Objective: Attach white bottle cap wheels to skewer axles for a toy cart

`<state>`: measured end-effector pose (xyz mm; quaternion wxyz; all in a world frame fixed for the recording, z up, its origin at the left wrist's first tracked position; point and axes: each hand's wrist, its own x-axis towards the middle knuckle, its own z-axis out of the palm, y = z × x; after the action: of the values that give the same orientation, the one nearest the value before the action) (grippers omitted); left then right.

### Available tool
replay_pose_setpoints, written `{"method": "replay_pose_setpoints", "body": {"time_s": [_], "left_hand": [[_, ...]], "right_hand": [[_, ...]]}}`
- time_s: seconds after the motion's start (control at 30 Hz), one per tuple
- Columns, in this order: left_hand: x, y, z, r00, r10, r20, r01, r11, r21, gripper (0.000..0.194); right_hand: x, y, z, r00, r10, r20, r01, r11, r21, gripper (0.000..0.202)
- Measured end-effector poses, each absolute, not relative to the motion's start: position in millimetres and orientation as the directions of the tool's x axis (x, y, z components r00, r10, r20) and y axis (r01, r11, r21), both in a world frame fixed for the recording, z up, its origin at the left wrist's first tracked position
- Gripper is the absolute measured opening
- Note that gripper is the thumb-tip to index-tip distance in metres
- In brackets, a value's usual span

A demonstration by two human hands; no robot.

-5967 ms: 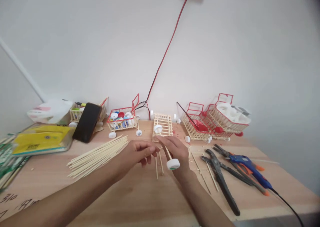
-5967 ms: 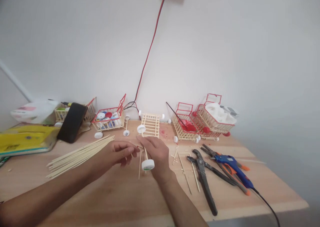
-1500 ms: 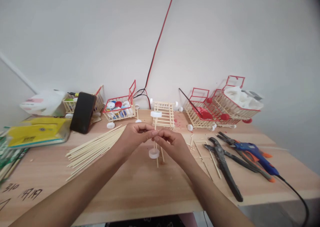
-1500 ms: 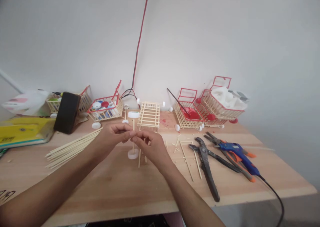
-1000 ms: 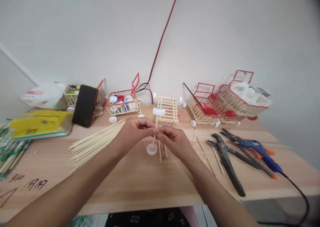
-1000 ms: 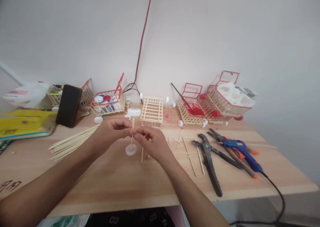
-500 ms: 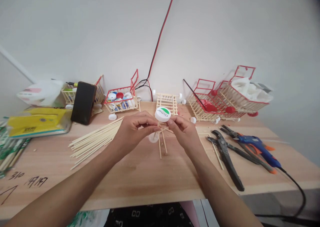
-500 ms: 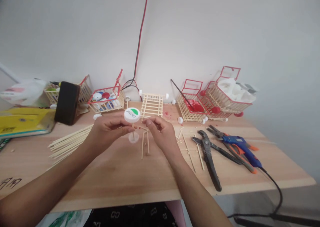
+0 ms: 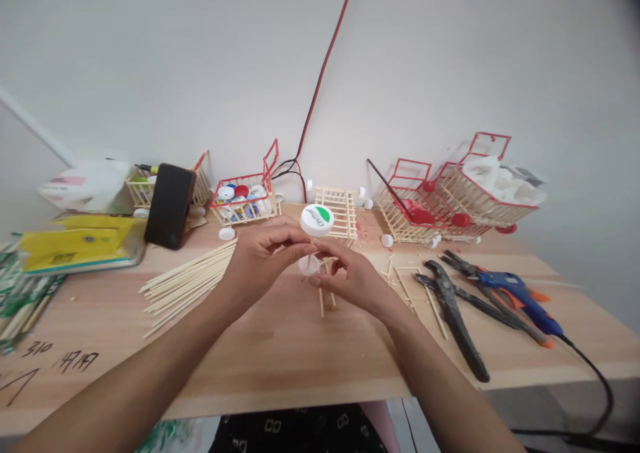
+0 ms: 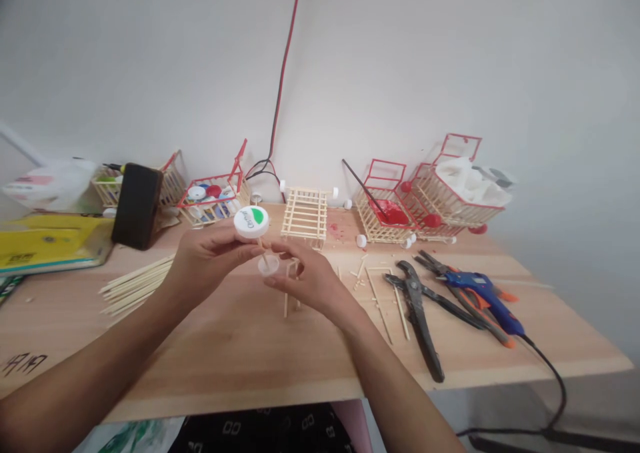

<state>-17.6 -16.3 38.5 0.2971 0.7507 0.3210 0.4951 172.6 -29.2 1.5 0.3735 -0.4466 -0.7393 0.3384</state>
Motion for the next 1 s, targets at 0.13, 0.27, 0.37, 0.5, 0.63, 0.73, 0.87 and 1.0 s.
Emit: {"method": "replay_pose_setpoints", "body": {"time_s": [0.13, 0.27, 0.37, 0.5, 0.63, 0.73, 0.87, 1.0], "left_hand": [[-17.9, -16.8, 38.5, 0.314, 0.766, 0.56, 0.178, -0.627, 0.758, 0.008], [-17.4, -17.6, 40.0, 0.32, 0.776, 0.544, 0.186, -0.614, 0.767, 0.008], [-16.6, -18.1, 42.0, 0.321, 0.778, 0.54, 0.161, -0.607, 0.778, 0.007], [-15.4, -18.1, 43.8, 0.32, 0.79, 0.523, 0.148, -0.587, 0.796, 0.009], [-15.1, -17.6, 44.0, 0.34, 0.803, 0.49, 0.14, -0.559, 0.817, 0.008], [-15.5, -17.3, 43.3, 0.359, 0.805, 0.472, 0.139, -0.546, 0.826, 0.007], [-17.0, -17.1, 42.8, 0.366, 0.806, 0.465, 0.168, -0.549, 0.819, 0.007], [-20.1, -16.4, 42.9, 0.371, 0.808, 0.457, 0.206, -0.552, 0.808, 0.006]], "right_hand": [[169.0, -30.2, -0.4, -0.344, 0.896, 0.28, 0.447, 0.418, -0.791, 0.042], [167.7, -30.5, -1.7, -0.313, 0.911, 0.268, 0.487, 0.397, -0.778, 0.031], [166.9, -31.2, -1.9, -0.311, 0.91, 0.273, 0.485, 0.399, -0.778, 0.031], [166.4, -31.2, -2.7, -0.316, 0.9, 0.3, 0.475, 0.424, -0.771, 0.032], [166.4, -30.2, -3.9, -0.31, 0.908, 0.281, 0.479, 0.404, -0.779, 0.033], [165.9, -30.0, -4.5, -0.308, 0.911, 0.275, 0.465, 0.397, -0.792, 0.033], [166.6, -30.2, -3.5, -0.308, 0.909, 0.279, 0.452, 0.398, -0.798, 0.04], [172.5, -27.8, 0.0, -0.256, 0.926, 0.276, 0.447, 0.367, -0.816, 0.044]]}}
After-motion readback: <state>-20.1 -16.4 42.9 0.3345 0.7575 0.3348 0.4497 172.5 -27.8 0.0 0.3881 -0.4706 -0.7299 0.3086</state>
